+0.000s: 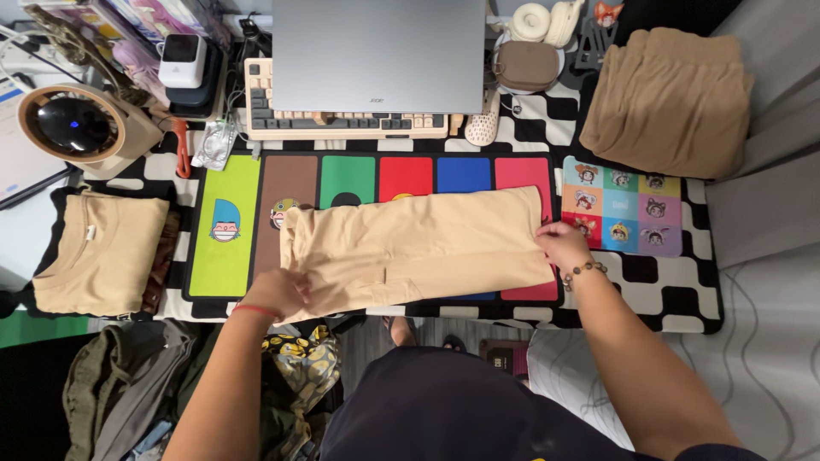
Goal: The person folds a pair of beige trousers and a beige t-shirt on a desk. They smooth the items, fold them into neat rectangles, and place them on the desk surface.
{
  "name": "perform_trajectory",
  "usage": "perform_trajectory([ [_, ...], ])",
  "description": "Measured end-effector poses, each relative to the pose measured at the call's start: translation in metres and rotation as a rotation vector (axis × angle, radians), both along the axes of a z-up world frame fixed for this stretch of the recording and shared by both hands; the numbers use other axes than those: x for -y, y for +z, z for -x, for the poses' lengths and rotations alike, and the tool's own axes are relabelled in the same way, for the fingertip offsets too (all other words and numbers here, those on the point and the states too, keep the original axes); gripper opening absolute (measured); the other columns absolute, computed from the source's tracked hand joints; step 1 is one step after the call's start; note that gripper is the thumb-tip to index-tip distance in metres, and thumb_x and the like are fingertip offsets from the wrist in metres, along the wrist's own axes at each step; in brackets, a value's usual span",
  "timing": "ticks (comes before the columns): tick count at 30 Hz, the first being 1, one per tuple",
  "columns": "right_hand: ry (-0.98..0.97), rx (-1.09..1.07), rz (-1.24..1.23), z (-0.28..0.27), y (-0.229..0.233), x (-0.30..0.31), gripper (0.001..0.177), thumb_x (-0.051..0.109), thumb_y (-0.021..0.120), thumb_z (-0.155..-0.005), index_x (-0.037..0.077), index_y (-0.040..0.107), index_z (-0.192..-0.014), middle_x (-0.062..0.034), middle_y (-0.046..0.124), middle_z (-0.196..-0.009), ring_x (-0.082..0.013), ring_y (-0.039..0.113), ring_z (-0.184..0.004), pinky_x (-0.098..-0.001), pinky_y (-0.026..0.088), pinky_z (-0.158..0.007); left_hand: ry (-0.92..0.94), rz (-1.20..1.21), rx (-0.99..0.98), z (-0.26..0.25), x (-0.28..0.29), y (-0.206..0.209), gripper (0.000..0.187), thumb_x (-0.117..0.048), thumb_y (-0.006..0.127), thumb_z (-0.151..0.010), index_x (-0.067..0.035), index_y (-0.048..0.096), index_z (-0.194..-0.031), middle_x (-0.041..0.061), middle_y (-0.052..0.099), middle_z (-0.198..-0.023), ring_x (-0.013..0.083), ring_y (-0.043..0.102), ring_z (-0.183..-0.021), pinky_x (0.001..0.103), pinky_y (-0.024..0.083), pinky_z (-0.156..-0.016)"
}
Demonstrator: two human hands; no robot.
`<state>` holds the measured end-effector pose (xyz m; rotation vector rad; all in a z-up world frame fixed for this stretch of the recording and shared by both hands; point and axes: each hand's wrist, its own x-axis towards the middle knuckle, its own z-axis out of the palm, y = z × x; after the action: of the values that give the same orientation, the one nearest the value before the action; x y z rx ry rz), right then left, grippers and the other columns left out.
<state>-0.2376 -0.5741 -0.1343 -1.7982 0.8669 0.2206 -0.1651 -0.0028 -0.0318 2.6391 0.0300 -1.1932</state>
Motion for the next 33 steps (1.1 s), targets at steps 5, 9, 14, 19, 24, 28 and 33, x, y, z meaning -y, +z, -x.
perform_trajectory([
  [5,0.098,-0.116,0.334,-0.009,0.035,-0.014,0.036,0.032,0.075,-0.087,-0.002,0.073,-0.100,-0.0128,0.074,-0.080,-0.0188,0.071,-0.065,-0.0297,0.055,-0.061,0.153,-0.030,0.355,-0.038,0.001,-0.032,0.030,-0.024,0.058,-0.093,-0.013,0.082,-0.107,0.018,0.079,-0.109,0.0338,0.076,-0.095,0.041,0.060,-0.088],
  [9,0.084,-0.278,0.347,-0.022,0.077,-0.041,0.049,0.041,0.067,-0.094,-0.007,0.068,-0.106,-0.0181,0.074,-0.080,-0.0258,0.075,-0.063,-0.0338,0.056,-0.056,0.368,-0.133,0.389,-0.077,0.025,-0.041,0.049,-0.045,0.054,-0.098,-0.005,0.078,-0.114,0.027,0.071,-0.118,0.0425,0.068,-0.110,0.046,0.054,-0.094],
  [14,0.146,-0.402,0.306,-0.036,0.090,-0.056,0.046,0.037,0.058,-0.100,-0.007,0.067,-0.108,-0.0167,0.074,-0.087,-0.0275,0.077,-0.066,-0.0354,0.059,-0.054,0.422,-0.142,0.376,-0.098,0.037,-0.050,0.052,-0.053,0.053,-0.096,-0.011,0.074,-0.119,0.020,0.069,-0.121,0.0408,0.066,-0.113,0.051,0.054,-0.091],
  [19,0.114,-0.400,0.272,-0.033,0.062,-0.043,0.039,0.029,0.056,-0.104,-0.008,0.065,-0.112,-0.0215,0.075,-0.092,-0.0277,0.077,-0.069,-0.0360,0.061,-0.054,0.715,0.190,0.334,-0.117,-0.004,-0.084,0.046,-0.044,0.057,-0.097,-0.006,0.075,-0.115,0.023,0.076,-0.109,0.0397,0.076,-0.100,0.046,0.058,-0.089],
  [24,0.096,-0.395,0.220,-0.026,0.042,-0.029,0.039,0.032,0.057,-0.101,-0.002,0.065,-0.116,-0.0212,0.076,-0.099,-0.0281,0.078,-0.077,-0.0395,0.062,-0.062,0.588,0.174,0.513,-0.127,-0.014,-0.111,0.046,-0.042,0.060,-0.098,-0.002,0.076,-0.113,0.023,0.071,-0.113,0.0407,0.067,-0.105,0.045,0.051,-0.093],
  [28,0.393,-0.473,0.618,-0.042,0.041,-0.013,0.074,0.064,0.044,-0.108,-0.003,0.076,-0.106,-0.0229,0.075,-0.103,-0.0352,0.072,-0.101,-0.0477,0.054,-0.094,0.656,0.095,0.506,-0.124,0.006,-0.096,0.046,-0.045,0.062,-0.096,-0.005,0.078,-0.112,0.023,0.072,-0.114,0.0398,0.067,-0.110,0.045,0.051,-0.096],
  [33,0.202,-0.176,0.709,-0.076,0.024,-0.007,0.064,0.062,0.055,-0.098,0.002,0.076,-0.101,-0.0219,0.066,-0.117,-0.0418,0.067,-0.103,-0.0509,0.051,-0.092,0.694,0.097,0.451,-0.135,0.013,-0.077,0.046,-0.045,0.070,-0.083,-0.008,0.076,-0.111,0.019,0.074,-0.110,0.0363,0.070,-0.107,0.043,0.053,-0.094],
])
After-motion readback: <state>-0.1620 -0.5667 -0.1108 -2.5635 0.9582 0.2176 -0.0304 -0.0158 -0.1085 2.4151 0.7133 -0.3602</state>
